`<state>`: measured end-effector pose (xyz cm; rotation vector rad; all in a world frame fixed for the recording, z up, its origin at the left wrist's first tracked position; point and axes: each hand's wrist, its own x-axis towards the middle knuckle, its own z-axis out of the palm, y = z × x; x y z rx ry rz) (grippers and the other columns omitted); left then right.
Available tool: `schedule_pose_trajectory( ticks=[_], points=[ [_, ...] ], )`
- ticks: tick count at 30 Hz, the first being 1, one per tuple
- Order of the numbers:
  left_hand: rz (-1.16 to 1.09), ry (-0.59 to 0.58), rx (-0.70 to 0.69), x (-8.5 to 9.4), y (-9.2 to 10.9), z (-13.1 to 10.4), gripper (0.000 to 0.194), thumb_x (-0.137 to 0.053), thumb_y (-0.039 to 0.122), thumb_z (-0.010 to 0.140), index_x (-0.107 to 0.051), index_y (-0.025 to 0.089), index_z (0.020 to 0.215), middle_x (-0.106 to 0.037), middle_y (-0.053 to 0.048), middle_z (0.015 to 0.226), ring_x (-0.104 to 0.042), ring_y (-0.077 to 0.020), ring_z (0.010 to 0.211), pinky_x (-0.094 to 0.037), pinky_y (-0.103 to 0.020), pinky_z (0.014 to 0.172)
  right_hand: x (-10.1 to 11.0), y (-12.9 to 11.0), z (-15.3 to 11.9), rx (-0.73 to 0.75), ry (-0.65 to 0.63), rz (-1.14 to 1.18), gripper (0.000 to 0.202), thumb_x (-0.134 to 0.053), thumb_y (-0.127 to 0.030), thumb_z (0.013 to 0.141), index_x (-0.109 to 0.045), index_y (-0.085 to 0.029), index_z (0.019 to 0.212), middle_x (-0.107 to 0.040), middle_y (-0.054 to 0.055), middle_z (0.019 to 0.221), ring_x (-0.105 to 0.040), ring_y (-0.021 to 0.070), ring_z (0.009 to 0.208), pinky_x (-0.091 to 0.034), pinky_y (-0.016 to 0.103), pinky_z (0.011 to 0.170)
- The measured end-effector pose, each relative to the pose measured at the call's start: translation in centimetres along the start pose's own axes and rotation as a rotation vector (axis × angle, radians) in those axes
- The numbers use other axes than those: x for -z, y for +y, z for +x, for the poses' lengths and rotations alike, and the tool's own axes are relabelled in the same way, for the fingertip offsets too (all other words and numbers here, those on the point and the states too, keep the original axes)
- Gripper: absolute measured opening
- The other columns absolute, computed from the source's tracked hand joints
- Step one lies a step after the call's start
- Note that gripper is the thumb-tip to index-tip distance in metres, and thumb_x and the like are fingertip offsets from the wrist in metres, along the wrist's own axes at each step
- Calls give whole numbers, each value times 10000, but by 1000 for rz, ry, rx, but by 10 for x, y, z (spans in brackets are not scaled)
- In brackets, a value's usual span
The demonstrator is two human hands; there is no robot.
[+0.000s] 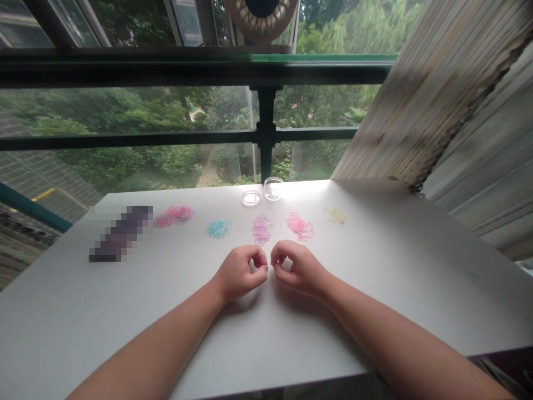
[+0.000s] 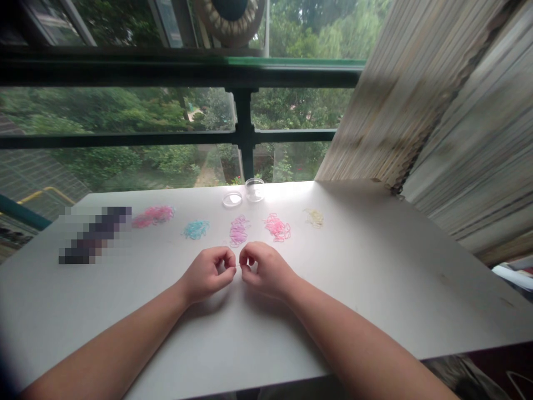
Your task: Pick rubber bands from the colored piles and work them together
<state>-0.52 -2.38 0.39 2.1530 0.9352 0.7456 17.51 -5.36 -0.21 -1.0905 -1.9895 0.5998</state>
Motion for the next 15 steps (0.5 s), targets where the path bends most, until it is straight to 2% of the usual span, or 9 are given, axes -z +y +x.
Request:
schedule_pose_trajectory(
  ticks=[15],
  points=[
    [17, 52, 3, 1, 0, 0, 42, -521, 163, 708, -536, 163, 669, -558, 9, 655, -492, -111, 618, -388, -231, 600, 4, 3, 1, 49, 10, 6, 190, -506, -23, 669, -531, -191, 753, -562, 11, 739, -520, 136, 693, -440, 269, 653]
  ],
)
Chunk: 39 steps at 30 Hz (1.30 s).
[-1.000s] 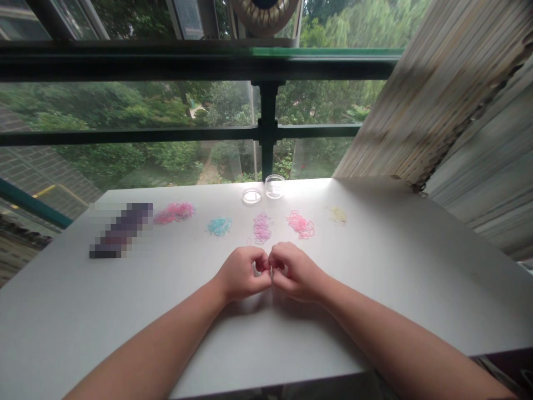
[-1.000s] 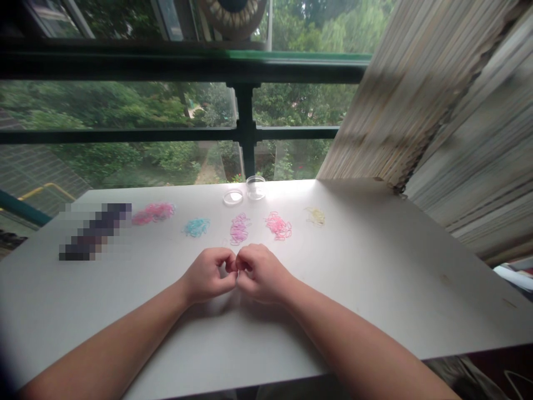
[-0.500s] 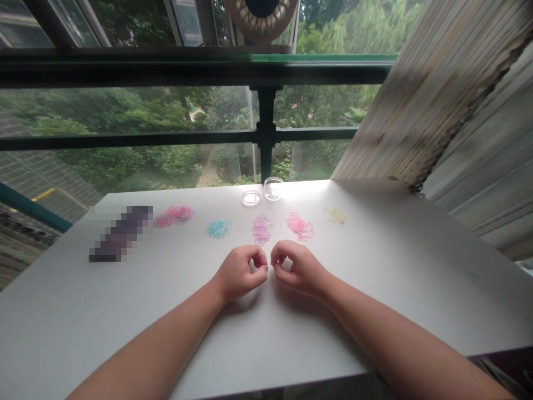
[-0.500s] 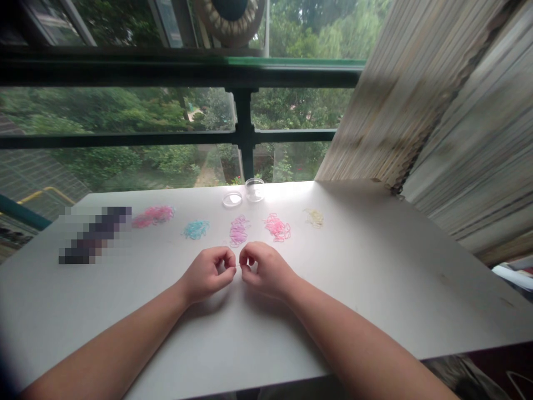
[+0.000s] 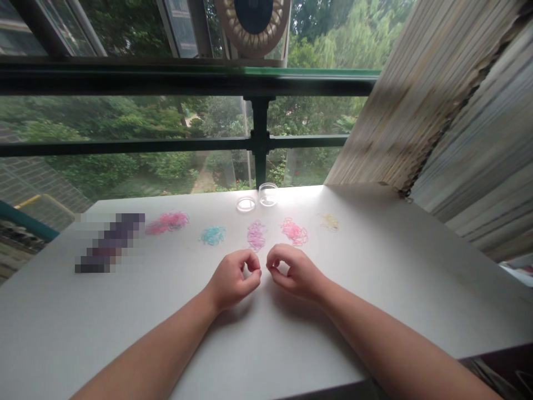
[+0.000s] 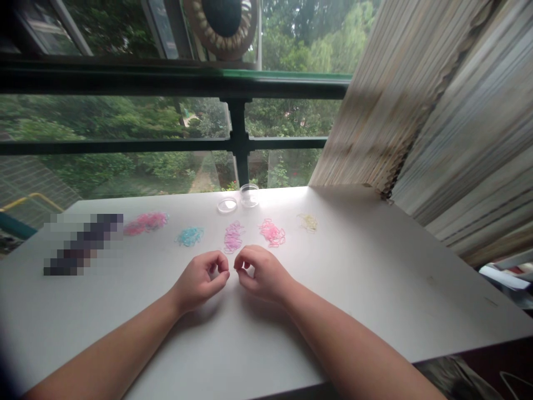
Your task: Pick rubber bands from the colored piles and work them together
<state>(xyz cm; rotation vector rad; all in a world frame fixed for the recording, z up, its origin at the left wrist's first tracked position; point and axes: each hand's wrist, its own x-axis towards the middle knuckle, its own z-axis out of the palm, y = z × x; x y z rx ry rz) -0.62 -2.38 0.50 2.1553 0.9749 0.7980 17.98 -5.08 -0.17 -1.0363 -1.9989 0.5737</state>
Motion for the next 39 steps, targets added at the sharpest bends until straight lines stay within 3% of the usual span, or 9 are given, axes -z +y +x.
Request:
schedule_pose_trajectory(
  ticks=[19, 21, 24, 27, 30, 33, 39],
  points=[
    [-6, -30, 7, 1, 1, 1, 65, -518, 203, 745, -547, 165, 701, -577, -3, 681, -494, -118, 620, -400, -241, 604, 3, 1, 3, 14, 24, -38, 194, -494, -26, 667, -522, -197, 756, -565, 9, 724, -514, 136, 670, -431, 261, 632],
    [-8, -35, 19, 2, 2, 1, 81, -519, 221, 759, -557, 168, 713, -592, -7, 694, -507, -119, 623, -403, -238, 594, 14, 5, 5, 20, 62, -113, 183, -494, -35, 679, -527, -197, 757, -575, 14, 723, -517, 141, 665, -430, 265, 631],
    [5, -32, 22, 3, 1, 0, 92, -529, 240, 767, -564, 173, 714, -602, -4, 693, -512, -118, 612, -398, -229, 567, 46, 21, 7, -33, 194, -324, 156, -490, -56, 701, -548, -192, 749, -591, 30, 723, -522, 153, 664, -424, 274, 642],
    [14, -26, 13, 4, 0, 0, 91, -535, 243, 767, -567, 175, 717, -601, -2, 688, -513, -117, 610, -395, -224, 557, 87, 49, 3, -241, 358, -529, 120, -506, -105, 689, -583, -187, 729, -620, 33, 725, -536, 162, 650, -414, 279, 646],
    [23, -27, 17, 5, -1, 0, 93, -534, 245, 773, -567, 175, 722, -602, -2, 694, -511, -117, 611, -392, -223, 558, 115, 76, -6, -486, 431, -636, 126, -514, -147, 669, -627, -184, 709, -626, 29, 670, -537, 163, 601, -399, 274, 604],
    [34, -30, 26, 5, -1, 0, 96, -538, 250, 776, -567, 176, 722, -601, 1, 693, -508, -116, 612, -388, -221, 557, 125, 92, -13, -599, 422, -624, 172, -506, -166, 669, -667, -176, 729, -644, 34, 662, -547, 159, 584, -402, 271, 597],
    [33, -21, 4, 7, -3, 0, 103, -537, 254, 781, -564, 175, 721, -596, 4, 684, -506, -115, 609, -388, -215, 556, 123, 99, -16, -622, 401, -626, 224, -511, -185, 684, -717, -166, 773, -686, 54, 728, -584, 166, 637, -428, 268, 642]
  ],
)
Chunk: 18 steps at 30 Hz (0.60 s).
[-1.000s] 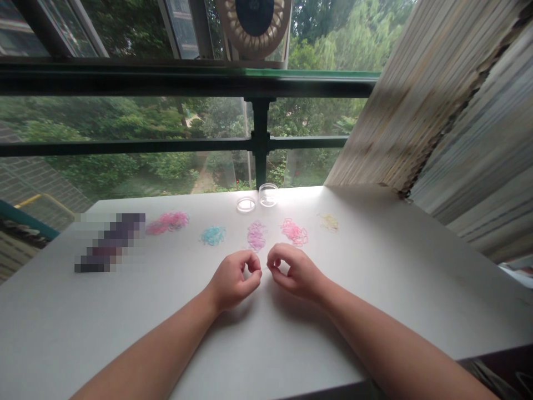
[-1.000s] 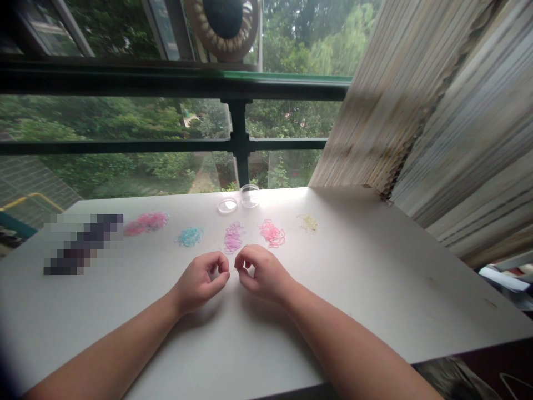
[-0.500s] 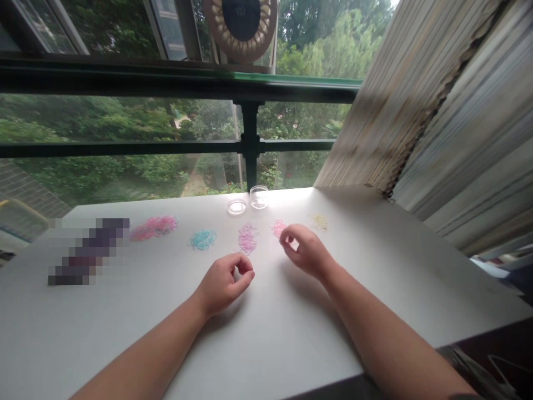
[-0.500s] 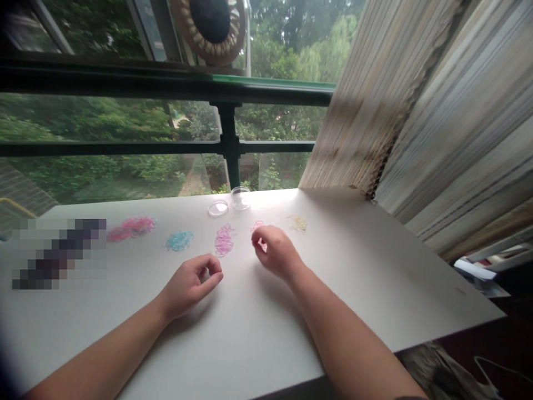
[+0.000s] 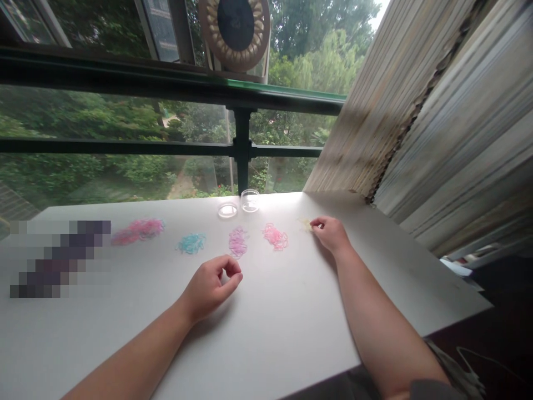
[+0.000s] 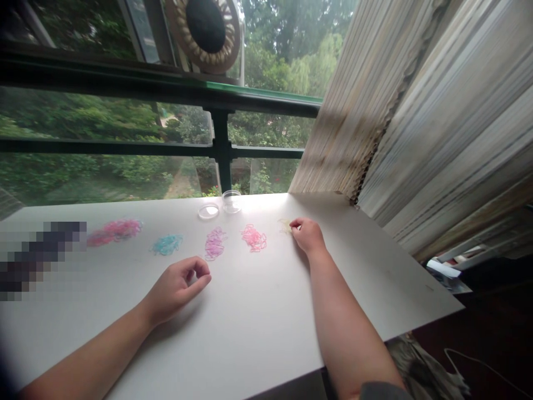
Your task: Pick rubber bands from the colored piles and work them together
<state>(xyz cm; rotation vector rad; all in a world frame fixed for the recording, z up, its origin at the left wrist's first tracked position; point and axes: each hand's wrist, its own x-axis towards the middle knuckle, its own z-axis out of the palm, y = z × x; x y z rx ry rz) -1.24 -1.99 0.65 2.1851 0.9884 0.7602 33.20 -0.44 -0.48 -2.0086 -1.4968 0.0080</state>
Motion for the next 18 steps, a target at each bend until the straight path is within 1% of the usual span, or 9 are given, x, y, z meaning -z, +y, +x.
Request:
schedule_pose_trajectory(
  ticks=[6, 10, 15, 18],
  points=[
    [8, -8, 13, 0, -1, 1, 125, -534, 278, 786, -567, 173, 728, -591, 2, 685, -502, -115, 611, -386, -218, 562, -4, 8, 3, -17, 5, -18, 224, -522, -190, 694, -735, -182, 764, -701, 48, 762, -603, 171, 691, -438, 260, 682],
    [11, -12, 30, 0, -1, 1, 134, -533, 288, 790, -567, 174, 729, -583, 4, 689, -499, -114, 621, -388, -224, 584, -8, 11, 4, -26, 15, -17, 220, -528, -181, 691, -738, -186, 753, -696, 50, 771, -598, 171, 684, -443, 267, 698],
    [3, -14, 27, 0, -2, 1, 129, -532, 285, 791, -564, 175, 731, -582, 5, 692, -499, -115, 633, -388, -228, 600, -11, 16, 6, -20, 22, 20, 285, -475, -106, 688, -739, -181, 764, -683, 60, 825, -600, 175, 747, -446, 268, 744],
    [-3, -14, 26, 0, -2, 1, 126, -527, 280, 795, -562, 175, 736, -583, 4, 701, -502, -117, 644, -387, -230, 606, -13, 19, 7, -13, 27, 53, 351, -430, -47, 659, -736, -168, 782, -667, 63, 832, -596, 172, 774, -447, 264, 759]
  ],
)
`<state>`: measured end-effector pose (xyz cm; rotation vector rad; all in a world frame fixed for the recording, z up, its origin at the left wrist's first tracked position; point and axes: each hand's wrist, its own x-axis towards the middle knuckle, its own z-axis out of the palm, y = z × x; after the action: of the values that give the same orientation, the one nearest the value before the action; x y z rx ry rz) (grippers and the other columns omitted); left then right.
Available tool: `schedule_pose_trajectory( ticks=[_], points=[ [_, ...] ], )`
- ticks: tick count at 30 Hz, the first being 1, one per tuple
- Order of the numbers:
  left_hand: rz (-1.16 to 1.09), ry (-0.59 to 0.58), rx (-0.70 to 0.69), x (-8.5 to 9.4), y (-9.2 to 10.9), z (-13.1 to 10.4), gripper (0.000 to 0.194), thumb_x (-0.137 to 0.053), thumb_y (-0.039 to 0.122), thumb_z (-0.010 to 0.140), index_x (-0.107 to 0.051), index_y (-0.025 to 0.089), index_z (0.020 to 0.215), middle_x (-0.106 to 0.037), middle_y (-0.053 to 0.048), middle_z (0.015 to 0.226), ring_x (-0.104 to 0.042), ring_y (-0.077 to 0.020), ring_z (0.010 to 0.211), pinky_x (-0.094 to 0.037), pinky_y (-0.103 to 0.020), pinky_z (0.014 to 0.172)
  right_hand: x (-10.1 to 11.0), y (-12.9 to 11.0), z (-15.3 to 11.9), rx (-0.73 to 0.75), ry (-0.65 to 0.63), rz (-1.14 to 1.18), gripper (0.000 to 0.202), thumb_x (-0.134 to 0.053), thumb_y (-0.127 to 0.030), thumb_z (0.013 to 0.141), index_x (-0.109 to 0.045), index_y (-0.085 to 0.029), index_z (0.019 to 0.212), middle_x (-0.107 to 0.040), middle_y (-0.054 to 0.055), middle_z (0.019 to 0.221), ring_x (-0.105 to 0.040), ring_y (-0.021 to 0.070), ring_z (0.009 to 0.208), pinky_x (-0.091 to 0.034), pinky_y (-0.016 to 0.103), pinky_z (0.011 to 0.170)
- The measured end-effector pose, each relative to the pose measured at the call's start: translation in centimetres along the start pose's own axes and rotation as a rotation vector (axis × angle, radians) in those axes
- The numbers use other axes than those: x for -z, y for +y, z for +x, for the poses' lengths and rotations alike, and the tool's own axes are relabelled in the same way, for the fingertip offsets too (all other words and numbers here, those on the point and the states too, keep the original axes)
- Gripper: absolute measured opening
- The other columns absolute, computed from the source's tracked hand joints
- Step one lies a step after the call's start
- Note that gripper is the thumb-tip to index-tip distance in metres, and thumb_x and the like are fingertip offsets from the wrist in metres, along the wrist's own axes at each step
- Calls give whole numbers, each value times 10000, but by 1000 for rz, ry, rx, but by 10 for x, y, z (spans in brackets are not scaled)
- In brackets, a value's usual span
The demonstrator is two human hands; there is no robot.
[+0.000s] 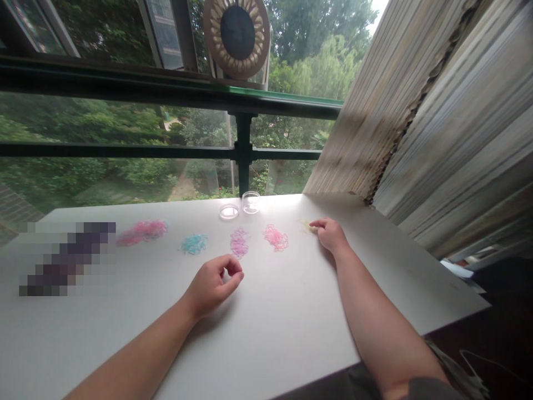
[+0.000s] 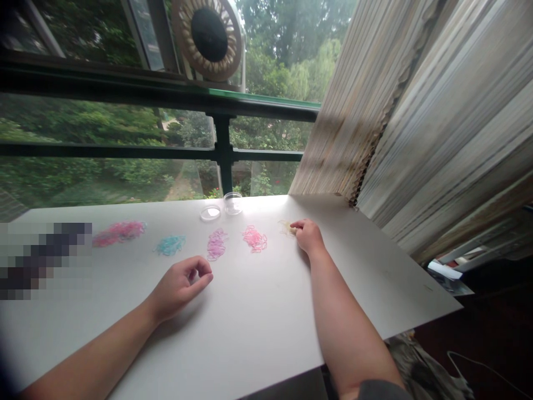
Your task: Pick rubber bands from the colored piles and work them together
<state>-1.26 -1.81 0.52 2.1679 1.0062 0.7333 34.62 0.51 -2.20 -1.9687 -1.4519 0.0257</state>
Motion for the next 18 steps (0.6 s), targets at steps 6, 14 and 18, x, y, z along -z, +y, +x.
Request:
schedule_pose_trajectory(
  ticks=[6, 14, 18],
  points=[
    [-8, 0, 5, 0, 1, 0, 119, -534, 275, 790, -563, 175, 731, -582, 7, 697, -504, -116, 648, -385, -230, 608, -2, 4, 2, 21, 13, 72, 449, -373, -12, 617, -729, -167, 841, -648, 59, 842, -574, 157, 740, -454, 265, 748],
    [-5, -6, 3, 0, 1, 0, 119, -533, 276, 792, -561, 177, 731, -586, 8, 699, -504, -116, 647, -386, -232, 614, -5, 8, 3, 29, 43, 155, 434, -371, -39, 614, -718, -162, 844, -634, 60, 848, -558, 159, 732, -452, 281, 751],
    [-5, -3, 2, 0, 1, 0, 116, -535, 273, 787, -565, 177, 729, -588, 9, 697, -501, -116, 641, -383, -233, 608, -5, 7, 2, 32, 64, 199, 408, -379, -61, 614, -715, -163, 823, -620, 58, 832, -552, 159, 716, -457, 285, 730]
  ],
)
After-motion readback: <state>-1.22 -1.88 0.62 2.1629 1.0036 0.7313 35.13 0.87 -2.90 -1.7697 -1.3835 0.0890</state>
